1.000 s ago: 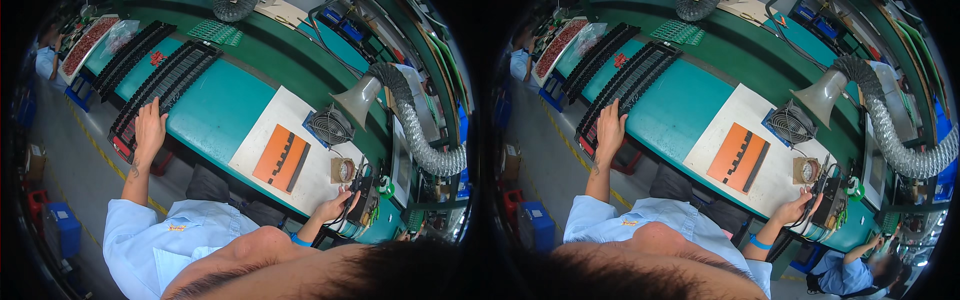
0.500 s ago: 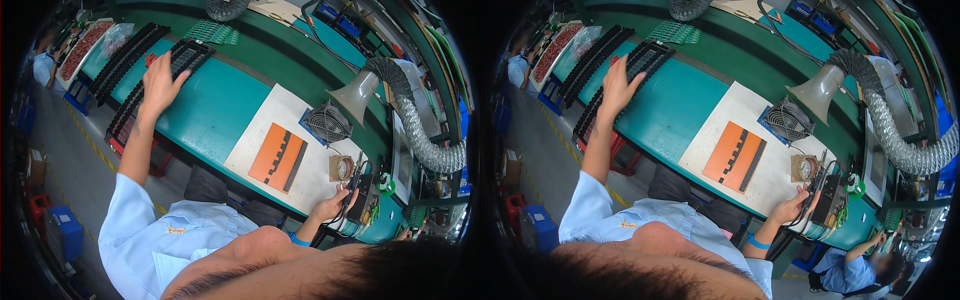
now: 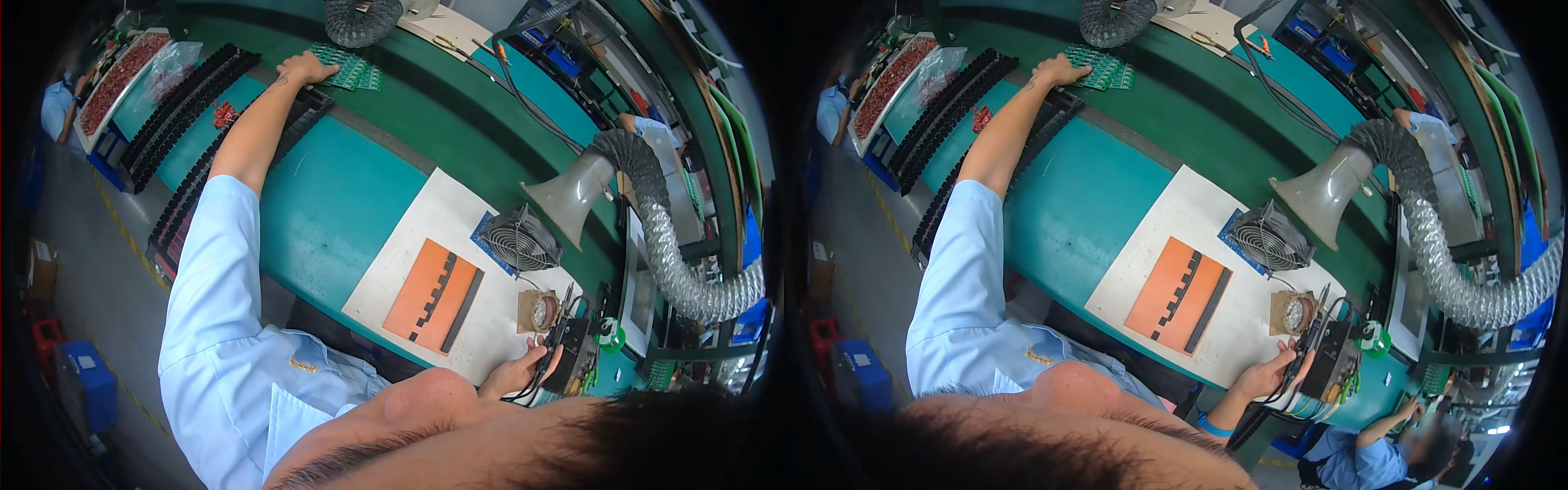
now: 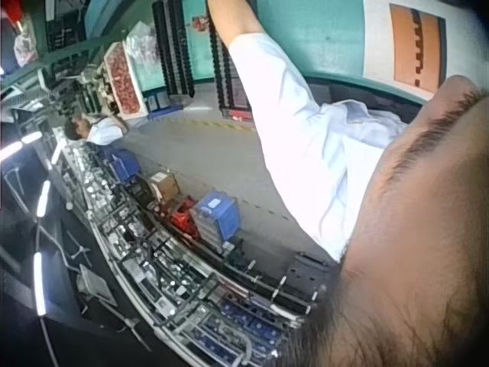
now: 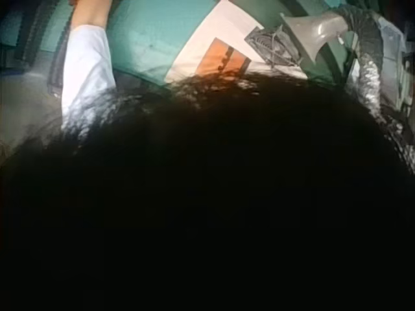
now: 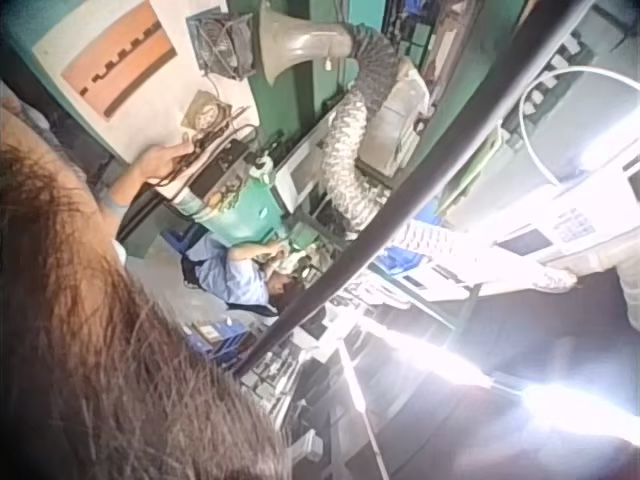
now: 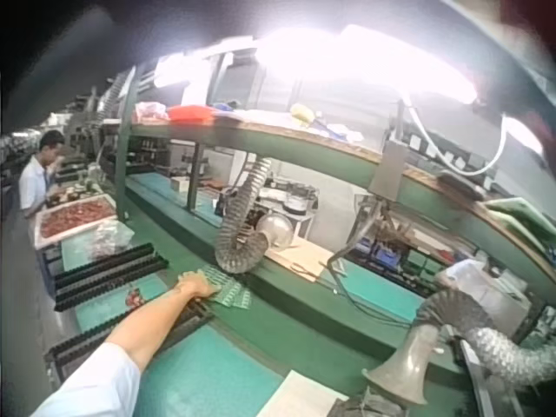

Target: Manually inserting small electronic components into a printed circuit board at a production workbench.

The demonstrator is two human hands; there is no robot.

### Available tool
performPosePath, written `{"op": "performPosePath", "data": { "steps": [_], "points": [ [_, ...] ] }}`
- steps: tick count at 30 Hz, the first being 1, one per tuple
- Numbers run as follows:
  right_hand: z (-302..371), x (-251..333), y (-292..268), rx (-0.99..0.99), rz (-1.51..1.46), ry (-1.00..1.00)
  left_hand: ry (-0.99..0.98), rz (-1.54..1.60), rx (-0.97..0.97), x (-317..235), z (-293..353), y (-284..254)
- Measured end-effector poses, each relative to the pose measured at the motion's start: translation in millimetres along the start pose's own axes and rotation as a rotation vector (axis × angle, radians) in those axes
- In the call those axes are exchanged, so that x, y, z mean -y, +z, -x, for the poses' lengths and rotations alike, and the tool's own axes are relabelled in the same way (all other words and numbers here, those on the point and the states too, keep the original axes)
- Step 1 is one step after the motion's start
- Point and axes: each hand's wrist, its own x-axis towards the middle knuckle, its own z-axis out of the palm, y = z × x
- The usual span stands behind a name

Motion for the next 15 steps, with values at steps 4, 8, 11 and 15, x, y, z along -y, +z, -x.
{"op": "performPosePath", "data": {
  "steps": [4,8,11,15],
  "points": [
    [-1,0,5,0.001,0.003,0.006,-0.024,-0.038,0.006,-26,-25,10],
    [-2,-3,7,0.0,-0.008,0.011,-0.013,0.004,0.094,-31,-43,18],
    [-3,-6,8,0.003,-0.024,0.009,0.001,0.062,0.179,-37,-42,20],
    [-3,-11,-2,0.004,-0.006,-0.043,0.06,-0.008,-0.121,-69,0,18]
  ]
}}
